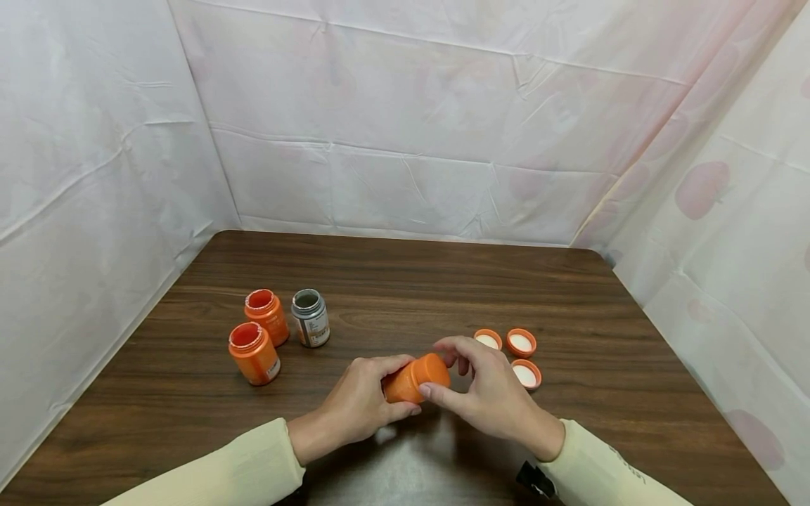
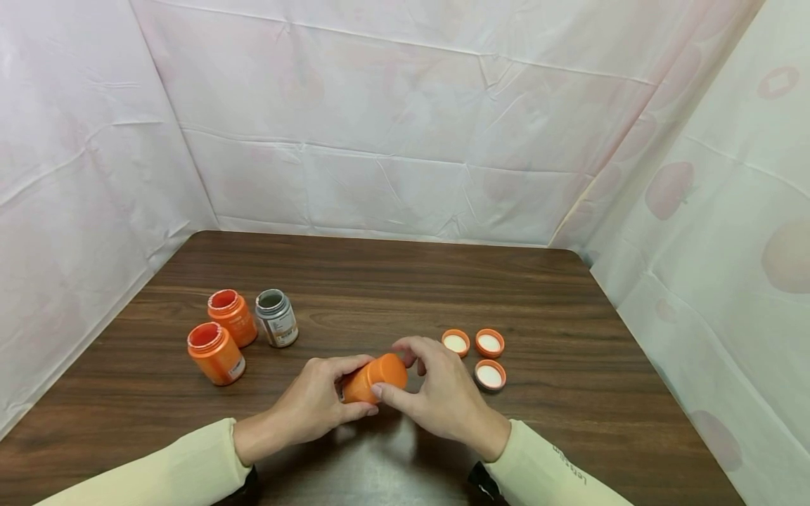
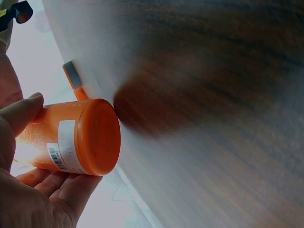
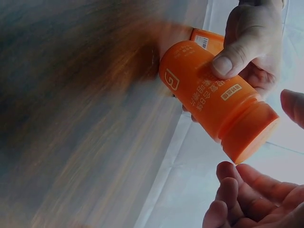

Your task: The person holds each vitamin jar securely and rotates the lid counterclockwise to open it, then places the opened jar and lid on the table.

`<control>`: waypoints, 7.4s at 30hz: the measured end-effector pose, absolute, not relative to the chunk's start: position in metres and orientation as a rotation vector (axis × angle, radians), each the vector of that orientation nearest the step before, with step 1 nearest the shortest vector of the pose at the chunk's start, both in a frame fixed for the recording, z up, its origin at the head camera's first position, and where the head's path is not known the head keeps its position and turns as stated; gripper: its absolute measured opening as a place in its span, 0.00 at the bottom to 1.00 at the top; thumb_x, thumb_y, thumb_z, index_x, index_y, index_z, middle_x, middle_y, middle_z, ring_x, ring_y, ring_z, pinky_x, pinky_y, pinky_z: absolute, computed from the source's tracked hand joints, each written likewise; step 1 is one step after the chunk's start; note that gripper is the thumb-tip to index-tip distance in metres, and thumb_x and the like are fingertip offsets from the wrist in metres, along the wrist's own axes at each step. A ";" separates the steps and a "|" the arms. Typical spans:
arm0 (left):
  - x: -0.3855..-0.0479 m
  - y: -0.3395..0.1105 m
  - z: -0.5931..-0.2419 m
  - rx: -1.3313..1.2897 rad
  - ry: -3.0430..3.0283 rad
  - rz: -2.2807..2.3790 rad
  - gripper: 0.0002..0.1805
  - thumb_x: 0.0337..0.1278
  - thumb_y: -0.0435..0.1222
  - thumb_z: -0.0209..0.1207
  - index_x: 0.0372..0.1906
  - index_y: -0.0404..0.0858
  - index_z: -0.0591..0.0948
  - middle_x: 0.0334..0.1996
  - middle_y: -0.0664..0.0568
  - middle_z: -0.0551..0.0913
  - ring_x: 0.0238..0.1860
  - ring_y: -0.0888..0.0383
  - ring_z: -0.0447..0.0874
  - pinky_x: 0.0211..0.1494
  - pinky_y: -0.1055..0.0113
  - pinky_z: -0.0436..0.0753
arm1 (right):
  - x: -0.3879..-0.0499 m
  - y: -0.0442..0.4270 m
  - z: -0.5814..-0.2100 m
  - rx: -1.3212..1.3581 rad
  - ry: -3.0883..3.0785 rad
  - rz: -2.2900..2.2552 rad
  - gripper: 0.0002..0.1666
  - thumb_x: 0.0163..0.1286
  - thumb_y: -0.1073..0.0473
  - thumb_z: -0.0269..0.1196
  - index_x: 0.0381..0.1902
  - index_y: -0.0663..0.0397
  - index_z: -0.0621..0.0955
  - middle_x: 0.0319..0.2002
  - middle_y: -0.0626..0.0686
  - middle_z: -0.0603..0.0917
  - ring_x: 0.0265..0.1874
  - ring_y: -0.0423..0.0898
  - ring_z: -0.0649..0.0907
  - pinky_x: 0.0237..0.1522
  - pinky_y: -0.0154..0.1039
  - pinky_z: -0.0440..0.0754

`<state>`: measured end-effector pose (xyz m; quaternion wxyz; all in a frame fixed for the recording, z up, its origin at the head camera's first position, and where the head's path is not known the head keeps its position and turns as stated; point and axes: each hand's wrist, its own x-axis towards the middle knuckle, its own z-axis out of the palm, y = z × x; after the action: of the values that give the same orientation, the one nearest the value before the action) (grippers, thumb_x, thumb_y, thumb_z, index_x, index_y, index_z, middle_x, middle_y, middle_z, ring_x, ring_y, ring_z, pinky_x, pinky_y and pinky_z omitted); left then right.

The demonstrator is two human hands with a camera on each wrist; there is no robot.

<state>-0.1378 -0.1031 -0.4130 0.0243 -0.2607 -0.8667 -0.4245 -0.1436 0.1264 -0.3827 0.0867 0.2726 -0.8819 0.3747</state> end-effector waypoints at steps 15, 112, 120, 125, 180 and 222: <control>-0.137 -0.103 -0.411 -0.789 -2.686 -1.330 0.26 0.47 0.37 0.80 0.54 0.47 0.85 0.42 0.61 0.87 0.37 0.67 0.81 0.41 0.69 0.81 | -0.144 0.126 -0.384 0.736 -2.681 1.110 0.22 0.58 0.38 0.77 0.44 0.38 0.84 0.33 0.36 0.82 0.31 0.38 0.76 0.34 0.35 0.75; -0.136 -0.103 -0.411 -0.796 -2.673 -1.299 0.26 0.46 0.38 0.80 0.54 0.47 0.85 0.43 0.61 0.87 0.37 0.66 0.81 0.43 0.64 0.82 | -0.145 0.133 -0.368 0.989 -2.610 1.080 0.32 0.49 0.63 0.82 0.51 0.39 0.83 0.38 0.37 0.81 0.34 0.41 0.76 0.36 0.34 0.75; -0.136 -0.104 -0.411 -0.787 -2.666 -1.294 0.27 0.45 0.37 0.80 0.54 0.46 0.85 0.42 0.61 0.87 0.38 0.67 0.82 0.43 0.62 0.83 | -0.145 0.137 -0.366 0.981 -2.620 1.062 0.33 0.47 0.63 0.83 0.50 0.39 0.81 0.38 0.38 0.81 0.34 0.43 0.77 0.38 0.39 0.76; -0.136 -0.104 -0.411 -0.775 -2.675 -1.290 0.27 0.45 0.38 0.81 0.55 0.46 0.85 0.43 0.61 0.87 0.38 0.67 0.82 0.44 0.62 0.83 | -0.145 0.139 -0.366 0.957 -2.631 1.051 0.33 0.47 0.62 0.83 0.49 0.38 0.80 0.38 0.37 0.80 0.34 0.43 0.77 0.36 0.40 0.76; -0.133 -0.112 -0.404 -0.663 -2.646 -1.295 0.31 0.42 0.38 0.82 0.57 0.42 0.85 0.45 0.56 0.89 0.40 0.65 0.83 0.45 0.64 0.82 | -0.148 0.167 -0.380 0.651 -2.627 1.082 0.30 0.44 0.60 0.84 0.45 0.44 0.82 0.35 0.38 0.81 0.33 0.42 0.77 0.36 0.36 0.77; -0.131 -0.144 -0.403 -0.294 -2.516 -1.319 0.31 0.40 0.35 0.82 0.53 0.42 0.81 0.42 0.55 0.87 0.43 0.62 0.84 0.48 0.59 0.84 | -0.168 0.195 -0.404 0.329 -2.981 0.830 0.24 0.53 0.55 0.80 0.46 0.53 0.84 0.26 0.49 0.78 0.23 0.42 0.72 0.26 0.37 0.69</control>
<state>-0.1305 -0.1443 -0.4025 0.1425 -0.1019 -0.8720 -0.4571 -0.1675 0.1953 -0.4035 0.0147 0.1058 -0.9578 0.2668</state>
